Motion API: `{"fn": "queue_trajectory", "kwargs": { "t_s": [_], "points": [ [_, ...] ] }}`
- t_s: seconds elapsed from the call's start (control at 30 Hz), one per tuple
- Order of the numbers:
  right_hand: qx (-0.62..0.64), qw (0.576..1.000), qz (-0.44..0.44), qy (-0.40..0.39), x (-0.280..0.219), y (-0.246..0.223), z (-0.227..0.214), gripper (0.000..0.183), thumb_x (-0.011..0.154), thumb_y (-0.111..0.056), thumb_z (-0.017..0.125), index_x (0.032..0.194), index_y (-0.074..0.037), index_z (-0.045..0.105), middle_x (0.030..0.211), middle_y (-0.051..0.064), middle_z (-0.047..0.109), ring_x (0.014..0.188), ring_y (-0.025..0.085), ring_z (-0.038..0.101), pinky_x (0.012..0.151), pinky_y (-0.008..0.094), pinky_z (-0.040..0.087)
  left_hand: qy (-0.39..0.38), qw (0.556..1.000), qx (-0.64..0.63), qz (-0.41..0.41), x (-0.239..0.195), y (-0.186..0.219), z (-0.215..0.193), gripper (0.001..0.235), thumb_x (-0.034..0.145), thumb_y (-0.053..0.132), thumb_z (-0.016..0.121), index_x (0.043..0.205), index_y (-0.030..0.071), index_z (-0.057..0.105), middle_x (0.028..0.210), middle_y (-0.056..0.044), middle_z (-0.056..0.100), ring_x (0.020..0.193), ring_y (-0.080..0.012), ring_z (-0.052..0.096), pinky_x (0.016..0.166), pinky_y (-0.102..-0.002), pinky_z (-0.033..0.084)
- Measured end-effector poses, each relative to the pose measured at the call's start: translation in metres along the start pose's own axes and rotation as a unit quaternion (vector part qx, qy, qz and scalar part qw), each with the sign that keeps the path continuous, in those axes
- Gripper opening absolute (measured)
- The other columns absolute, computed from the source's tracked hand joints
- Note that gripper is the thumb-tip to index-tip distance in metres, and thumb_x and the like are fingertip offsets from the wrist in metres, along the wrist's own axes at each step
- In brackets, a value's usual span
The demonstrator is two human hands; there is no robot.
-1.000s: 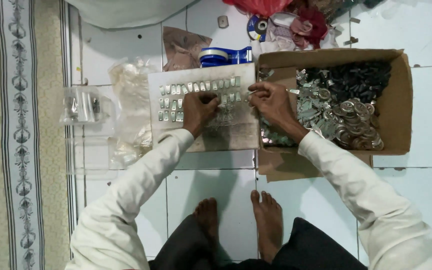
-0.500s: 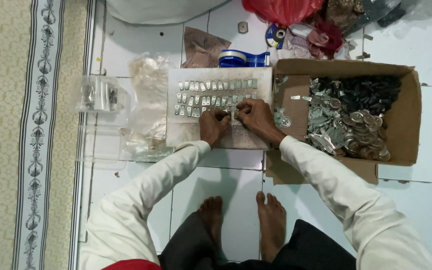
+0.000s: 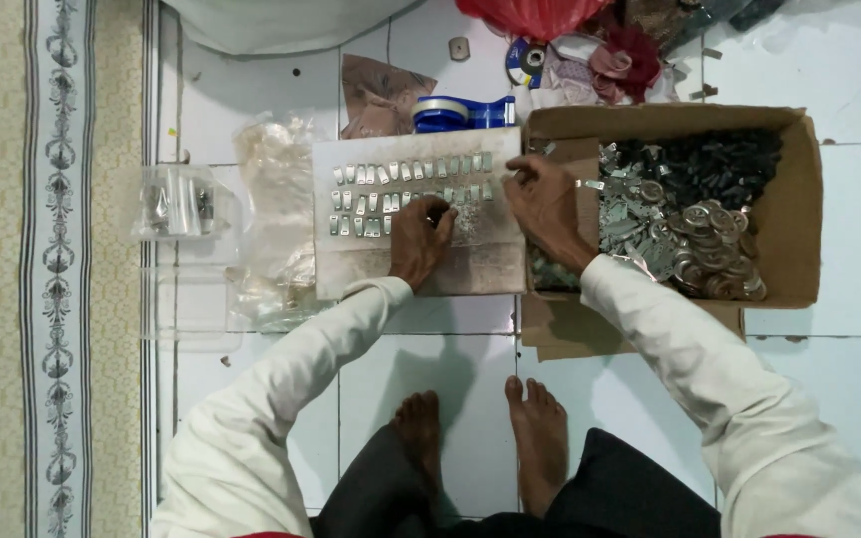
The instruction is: Picking up small metal components from a box and placing them into plastic bags or onto a template board.
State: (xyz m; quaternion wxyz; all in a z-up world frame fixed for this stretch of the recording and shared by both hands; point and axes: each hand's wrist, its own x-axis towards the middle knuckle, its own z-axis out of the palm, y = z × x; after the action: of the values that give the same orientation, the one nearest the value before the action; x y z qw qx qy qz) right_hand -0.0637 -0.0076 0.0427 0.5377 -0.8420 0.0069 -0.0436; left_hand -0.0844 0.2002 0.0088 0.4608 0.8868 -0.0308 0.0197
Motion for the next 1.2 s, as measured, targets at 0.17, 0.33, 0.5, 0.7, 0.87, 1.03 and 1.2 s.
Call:
{"fn": "queue_trajectory", "kwargs": {
  "t_s": [0.17, 0.33, 0.5, 0.7, 0.87, 1.03, 1.2],
  "points": [
    [-0.096, 0.991, -0.001, 0.099, 0.039, 0.076, -0.064, 0.016, 0.088, -0.013, 0.076, 0.103, -0.008, 0.079, 0.081, 0.014, 0.073, 0.073, 0.026, 0.071, 0.064, 0.035, 0.053, -0.034, 0.991, 0.021, 0.13, 0.041, 0.042, 0.043, 0.012, 0.095, 0.012, 0.07, 0.101, 0.002, 0.074, 0.086, -0.02, 0.073, 0.081, -0.0369, 0.076, 0.065, -0.039, 0.062],
    [-0.138, 0.984, 0.056, 0.097, 0.037, 0.144, -0.088, 0.018, 0.081, -0.016, 0.075, 0.099, -0.015, 0.08, 0.078, 0.007, 0.074, 0.078, 0.028, 0.073, 0.067, 0.037, 0.055, -0.115, 0.96, 0.063, 0.247, 0.065, 0.103, 0.102, 0.013, 0.098, 0.008, 0.06, 0.103, 0.004, 0.071, 0.086, -0.018, 0.071, 0.082, -0.0365, 0.076, 0.067, -0.039, 0.063],
    [-0.165, 0.976, 0.128, 0.067, 0.031, 0.197, -0.074, 0.018, 0.092, -0.013, 0.065, 0.105, -0.014, 0.078, 0.091, 0.016, 0.077, 0.097, 0.042, 0.072, 0.083, 0.053, 0.057, -0.147, 0.957, 0.168, 0.188, 0.1, 0.038, 0.226, 0.017, 0.095, 0.013, 0.056, 0.088, 0.003, 0.067, 0.076, -0.018, 0.071, 0.074, -0.0358, 0.076, 0.061, -0.046, 0.061],
    [-0.172, 0.977, 0.111, 0.05, 0.025, 0.17, -0.082, 0.031, 0.084, 0.0, 0.062, 0.111, -0.008, 0.076, 0.096, 0.019, 0.076, 0.098, 0.046, 0.071, 0.082, 0.054, 0.058, -0.242, 0.968, 0.019, -0.069, 0.106, 0.047, 0.226, 0.049, 0.1, 0.022, 0.027, 0.086, 0.005, 0.071, 0.093, -0.02, 0.077, 0.099, -0.0406, 0.073, 0.089, -0.056, 0.055],
    [-0.093, 0.972, 0.205, 0.074, 0.03, 0.183, -0.081, 0.024, 0.085, -0.009, 0.075, 0.108, -0.015, 0.077, 0.09, 0.011, 0.077, 0.088, 0.032, 0.074, 0.076, 0.042, 0.058, -0.228, 0.97, -0.059, -0.056, 0.096, 0.034, 0.206, 0.052, 0.102, 0.024, 0.021, 0.081, 0.008, 0.066, 0.09, -0.018, 0.074, 0.092, -0.0345, 0.069, 0.093, -0.046, 0.052],
    [-0.068, 0.975, 0.191, 0.09, 0.029, 0.207, -0.089, 0.024, 0.079, -0.006, 0.082, 0.101, -0.014, 0.08, 0.075, 0.007, 0.072, 0.074, 0.022, 0.072, 0.063, 0.039, 0.055, -0.206, 0.973, -0.097, -0.046, 0.089, 0.051, 0.191, 0.058, 0.1, 0.025, 0.017, 0.076, 0.001, 0.064, 0.083, -0.025, 0.069, 0.083, -0.035, 0.06, 0.088, -0.048, 0.049],
    [-0.009, 0.98, 0.184, 0.072, 0.022, 0.197, -0.101, 0.019, 0.089, -0.003, 0.077, 0.108, -0.006, 0.077, 0.077, 0.006, 0.068, 0.074, 0.019, 0.067, 0.065, 0.038, 0.055, -0.254, 0.951, -0.12, -0.126, 0.1, 0.06, 0.192, 0.063, 0.099, 0.034, 0.025, 0.102, -0.003, 0.075, 0.115, -0.026, 0.072, 0.113, -0.0431, 0.066, 0.1, -0.054, 0.048]
  ]
}}
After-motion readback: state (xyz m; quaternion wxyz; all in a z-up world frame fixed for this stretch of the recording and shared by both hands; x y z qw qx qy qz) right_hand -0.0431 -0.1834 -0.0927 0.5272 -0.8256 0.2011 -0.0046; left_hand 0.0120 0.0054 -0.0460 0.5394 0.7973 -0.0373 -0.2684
